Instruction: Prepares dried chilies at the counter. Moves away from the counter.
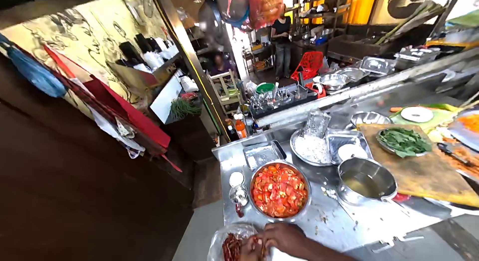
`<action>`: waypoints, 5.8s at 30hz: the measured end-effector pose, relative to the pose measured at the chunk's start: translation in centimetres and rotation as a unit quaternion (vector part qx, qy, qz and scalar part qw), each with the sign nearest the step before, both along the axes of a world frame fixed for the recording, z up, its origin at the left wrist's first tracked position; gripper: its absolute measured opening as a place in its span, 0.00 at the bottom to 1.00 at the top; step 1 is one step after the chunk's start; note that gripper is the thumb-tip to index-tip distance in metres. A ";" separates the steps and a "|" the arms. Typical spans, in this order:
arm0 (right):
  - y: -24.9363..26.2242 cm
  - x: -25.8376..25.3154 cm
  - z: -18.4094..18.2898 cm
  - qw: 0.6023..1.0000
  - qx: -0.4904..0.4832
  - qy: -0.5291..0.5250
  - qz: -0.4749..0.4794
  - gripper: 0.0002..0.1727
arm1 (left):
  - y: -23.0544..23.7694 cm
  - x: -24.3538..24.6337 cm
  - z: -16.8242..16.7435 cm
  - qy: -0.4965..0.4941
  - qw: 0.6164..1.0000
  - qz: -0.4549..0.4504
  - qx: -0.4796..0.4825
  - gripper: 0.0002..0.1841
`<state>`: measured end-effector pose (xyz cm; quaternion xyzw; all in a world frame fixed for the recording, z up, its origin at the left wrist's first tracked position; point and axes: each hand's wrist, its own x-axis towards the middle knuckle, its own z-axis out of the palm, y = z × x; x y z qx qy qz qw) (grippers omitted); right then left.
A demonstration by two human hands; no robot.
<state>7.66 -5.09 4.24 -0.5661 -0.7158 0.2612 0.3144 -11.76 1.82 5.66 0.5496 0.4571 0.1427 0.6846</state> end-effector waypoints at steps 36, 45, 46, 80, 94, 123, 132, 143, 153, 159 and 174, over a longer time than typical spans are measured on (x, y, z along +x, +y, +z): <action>-8.4 5.8 2.4 0.988 0.015 -0.074 -0.138 0.11 | -3.0 8.7 0.7 0.147 0.925 -0.297 0.186 0.15; -9.7 8.7 2.0 0.964 -0.114 0.188 -0.147 0.08 | -4.0 9.4 -1.7 -0.033 0.959 -0.272 0.067 0.11; -9.9 8.8 1.6 0.946 -0.136 0.246 -0.162 0.07 | -3.9 9.6 -2.1 -0.040 0.960 -0.271 0.058 0.11; -12.0 13.0 -3.4 0.908 -0.213 0.122 -0.339 0.13 | -3.0 11.1 -4.4 -0.036 0.949 -0.314 0.001 0.18; -9.7 5.7 -3.6 0.987 -0.083 0.010 -0.134 0.17 | -3.0 10.6 -6.3 0.143 0.904 -0.392 0.092 0.22; -8.4 4.5 -6.1 0.982 -0.024 -0.028 -0.185 0.09 | -1.8 8.8 -6.1 0.137 0.916 -0.339 0.167 0.15; -8.5 4.7 -5.6 0.979 -0.054 -0.028 -0.195 0.09 | -2.0 8.9 -6.1 0.121 0.860 -0.382 0.316 0.14; -7.3 4.1 -3.8 0.975 -0.154 -0.048 -0.153 0.07 | -3.0 10.3 -4.4 0.273 0.802 -0.366 0.385 0.10; -7.4 5.3 -3.3 0.973 -0.186 -0.129 -0.049 0.16 | -1.2 9.1 -6.2 0.164 0.830 -0.425 0.322 0.15; -6.9 5.6 -3.3 0.984 -0.124 -0.125 -0.029 0.16 | -1.6 10.0 -5.6 0.222 0.884 -0.355 0.207 0.14; -7.8 5.2 -4.6 0.981 0.010 -0.183 -0.058 0.17 | -4.7 10.5 -6.8 0.168 0.978 -0.112 -0.053 0.15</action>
